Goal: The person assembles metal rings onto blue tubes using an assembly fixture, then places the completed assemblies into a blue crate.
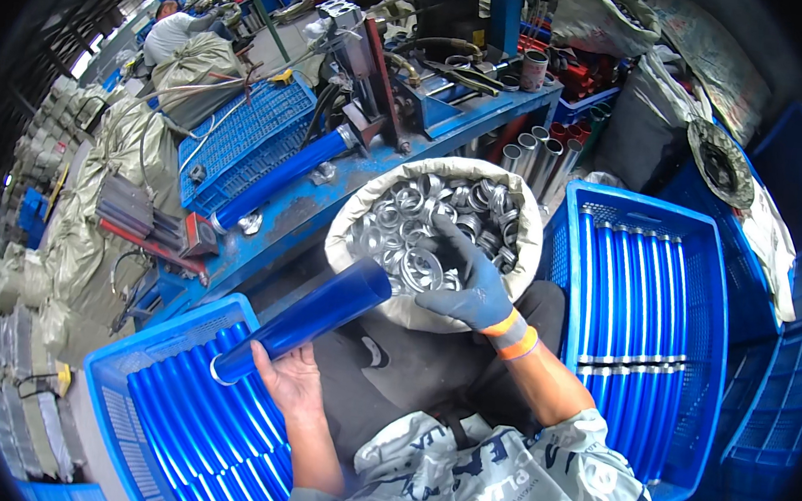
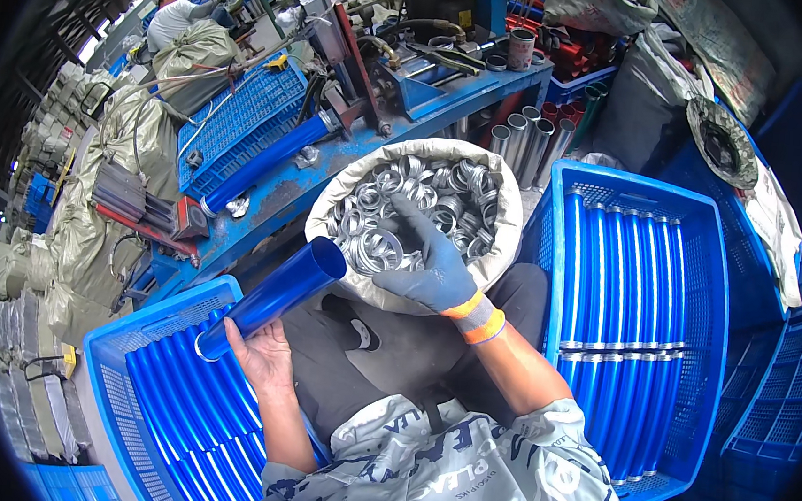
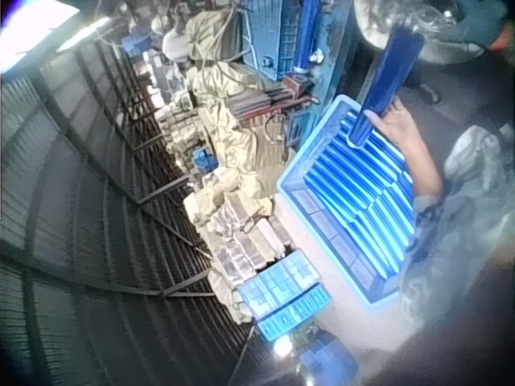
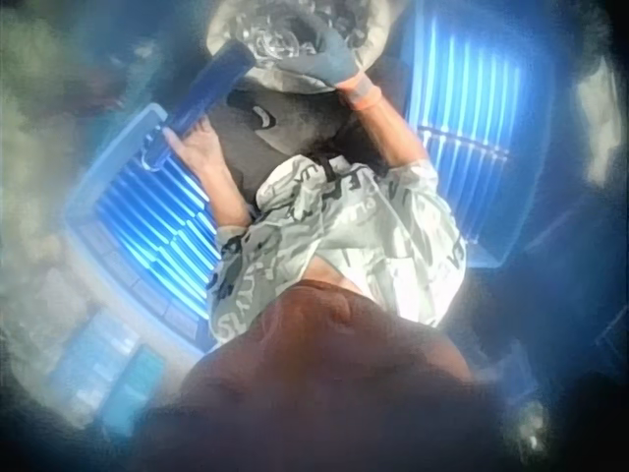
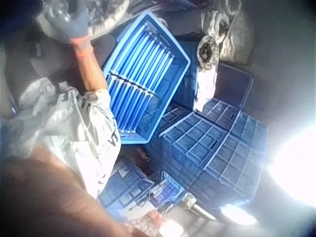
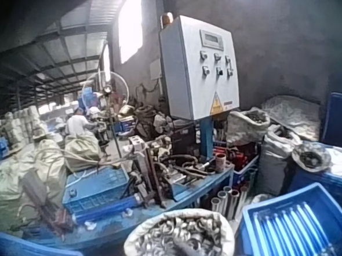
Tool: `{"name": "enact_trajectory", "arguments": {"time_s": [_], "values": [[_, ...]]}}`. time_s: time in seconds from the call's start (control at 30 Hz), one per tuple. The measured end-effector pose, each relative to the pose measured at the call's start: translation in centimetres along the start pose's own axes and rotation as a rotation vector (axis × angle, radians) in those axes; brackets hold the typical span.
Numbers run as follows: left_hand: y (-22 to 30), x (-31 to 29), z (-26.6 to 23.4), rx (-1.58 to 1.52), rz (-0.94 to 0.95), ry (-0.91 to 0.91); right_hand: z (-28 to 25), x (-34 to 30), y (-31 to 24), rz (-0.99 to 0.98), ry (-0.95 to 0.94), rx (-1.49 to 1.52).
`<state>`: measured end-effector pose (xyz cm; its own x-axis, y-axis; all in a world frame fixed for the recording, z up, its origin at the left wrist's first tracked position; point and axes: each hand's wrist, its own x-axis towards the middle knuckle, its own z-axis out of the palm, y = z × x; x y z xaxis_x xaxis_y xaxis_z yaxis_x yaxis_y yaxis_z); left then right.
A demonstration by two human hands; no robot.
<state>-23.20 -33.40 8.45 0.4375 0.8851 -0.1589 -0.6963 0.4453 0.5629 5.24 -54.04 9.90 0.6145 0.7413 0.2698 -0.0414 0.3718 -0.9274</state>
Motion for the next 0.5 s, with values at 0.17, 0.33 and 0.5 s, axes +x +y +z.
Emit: {"name": "enact_trajectory", "arguments": {"time_s": [0.17, 0.33, 0.5], "values": [[-0.1, -0.2, 0.1, 0.024, 0.010, 0.010, 0.5, 0.1, -1.2, 0.017, -0.023, -0.054], [-0.6, -0.6, 0.9, 0.167, 0.004, -0.068, 0.5, -0.6, -0.4, 0.044, -0.126, -0.037], [-0.3, -1.1, 1.1, 0.219, 0.030, -0.052, 1.1, -0.9, 0.7, 0.173, -0.027, 0.298]]}}
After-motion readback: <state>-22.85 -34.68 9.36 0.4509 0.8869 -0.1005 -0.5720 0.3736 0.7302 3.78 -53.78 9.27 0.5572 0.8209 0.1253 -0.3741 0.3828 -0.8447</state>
